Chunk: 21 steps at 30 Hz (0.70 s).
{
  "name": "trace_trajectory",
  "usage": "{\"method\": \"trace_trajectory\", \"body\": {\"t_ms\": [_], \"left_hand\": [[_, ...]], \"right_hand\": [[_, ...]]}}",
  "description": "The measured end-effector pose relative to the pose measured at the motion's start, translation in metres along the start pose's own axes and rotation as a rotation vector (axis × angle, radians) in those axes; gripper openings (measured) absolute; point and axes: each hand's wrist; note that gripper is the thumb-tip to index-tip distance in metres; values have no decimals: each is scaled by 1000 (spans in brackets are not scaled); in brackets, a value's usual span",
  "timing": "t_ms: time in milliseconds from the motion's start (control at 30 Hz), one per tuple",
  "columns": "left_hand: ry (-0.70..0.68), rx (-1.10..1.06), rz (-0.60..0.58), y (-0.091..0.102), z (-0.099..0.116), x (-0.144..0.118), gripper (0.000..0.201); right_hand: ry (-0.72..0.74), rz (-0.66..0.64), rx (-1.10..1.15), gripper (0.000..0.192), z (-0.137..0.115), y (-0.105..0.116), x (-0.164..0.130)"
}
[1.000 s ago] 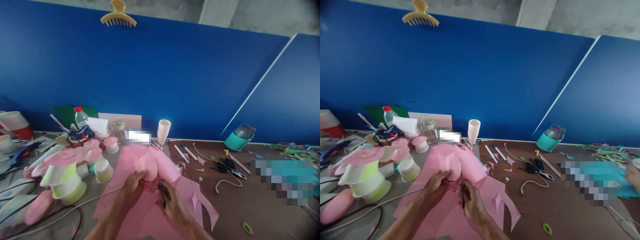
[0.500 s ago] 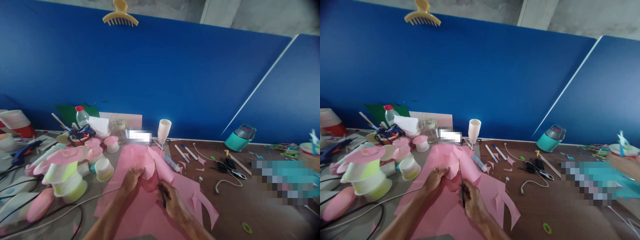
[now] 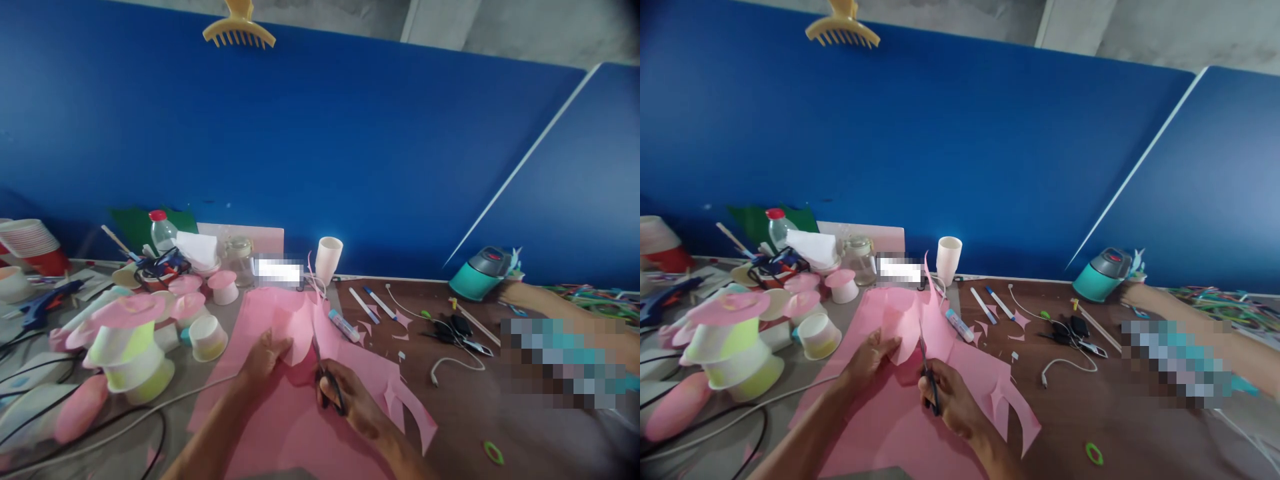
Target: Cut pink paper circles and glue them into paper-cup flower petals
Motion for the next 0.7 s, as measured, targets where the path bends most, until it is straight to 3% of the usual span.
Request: {"method": "trace_trajectory", "body": {"t_ms": [233, 700], "left_hand": [[37, 38, -87, -3, -2, -1, 25], [51, 48, -32, -10, -1, -6, 24]], "right_hand": [[26, 33, -90, 46, 3, 4, -1], [30, 81, -168, 31, 3, 0, 0]]}}
Point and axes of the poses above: each hand's wrist, its own x-axis towards the middle knuckle, its own y-axis out of the back of the hand, z = x × y, and after that the axes turned 2 degrees about -z, right-handed
